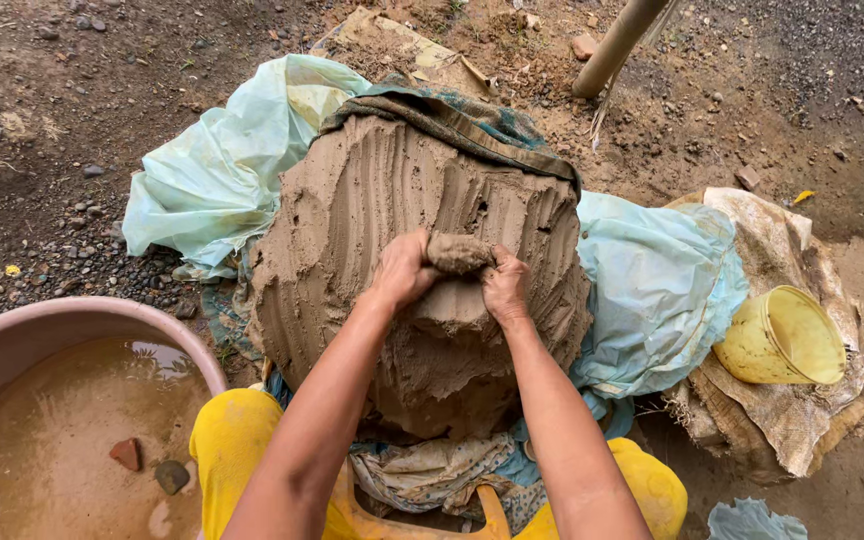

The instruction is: The person kneads a large mass of wet clay by hand on a plastic-covered surface, repeatedly pulling sections forward and pushing them down.

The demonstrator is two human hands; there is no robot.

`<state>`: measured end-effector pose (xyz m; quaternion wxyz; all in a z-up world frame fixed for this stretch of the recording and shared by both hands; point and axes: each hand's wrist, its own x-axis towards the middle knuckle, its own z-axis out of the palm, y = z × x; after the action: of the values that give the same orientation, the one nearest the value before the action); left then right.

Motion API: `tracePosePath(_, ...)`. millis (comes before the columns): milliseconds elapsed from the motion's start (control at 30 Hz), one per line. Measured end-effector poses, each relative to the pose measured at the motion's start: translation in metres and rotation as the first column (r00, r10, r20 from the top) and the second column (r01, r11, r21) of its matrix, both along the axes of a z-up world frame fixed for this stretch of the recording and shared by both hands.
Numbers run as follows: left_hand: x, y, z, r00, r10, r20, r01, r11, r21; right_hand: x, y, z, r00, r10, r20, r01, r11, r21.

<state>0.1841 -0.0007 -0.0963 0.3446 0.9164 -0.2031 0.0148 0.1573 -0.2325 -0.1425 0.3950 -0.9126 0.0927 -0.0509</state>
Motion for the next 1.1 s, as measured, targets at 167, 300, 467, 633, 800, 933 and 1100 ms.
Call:
tracePosePath(167, -0.092, 0.007, 0.055, 0.981, 0.005, 0.196, 0.023, 0.990, -0.142, -0.009, 0.003, 0.017, 0.997, 0.061, 0.037, -0.068, 0.968, 0.242)
tracePosePath(300, -0.074, 0.007, 0.030, 0.958, 0.071, 0.279, -0.047, 0.995, -0.090, -0.009, 0.006, 0.048, 0.990, 0.090, -0.106, -0.072, 0.984, 0.162)
tracePosePath(467, -0.042, 0.001, 0.000, 0.978, 0.141, 0.153, -0.110, 0.975, -0.195, -0.091, -0.001, 0.101, 0.894, 0.448, -0.030, -0.354, 0.744, 0.567)
tracePosePath(633, -0.015, 0.004, -0.004, 0.987, 0.143, 0.072, -0.142, 0.990, -0.021, -0.102, 0.042, 0.099, 0.994, 0.103, -0.021, -0.032, 0.488, 0.872)
tracePosePath(800, -0.003, 0.010, -0.015, 0.994, 0.034, -0.108, -0.030, 0.999, 0.038, -0.076, 0.017, 0.038, 0.970, 0.125, 0.206, -0.222, 0.798, 0.560)
tracePosePath(933, 0.008, 0.025, -0.020, 0.915, -0.204, 0.347, 0.196, 0.979, 0.058, -0.033, -0.014, -0.051, 0.982, -0.058, 0.182, -0.057, 0.820, 0.569)
tracePosePath(1100, -0.016, 0.001, 0.005, 0.996, 0.010, -0.091, -0.018, 0.996, -0.087, -0.015, -0.016, -0.060, 0.980, -0.200, -0.013, 0.200, 0.978, 0.060)
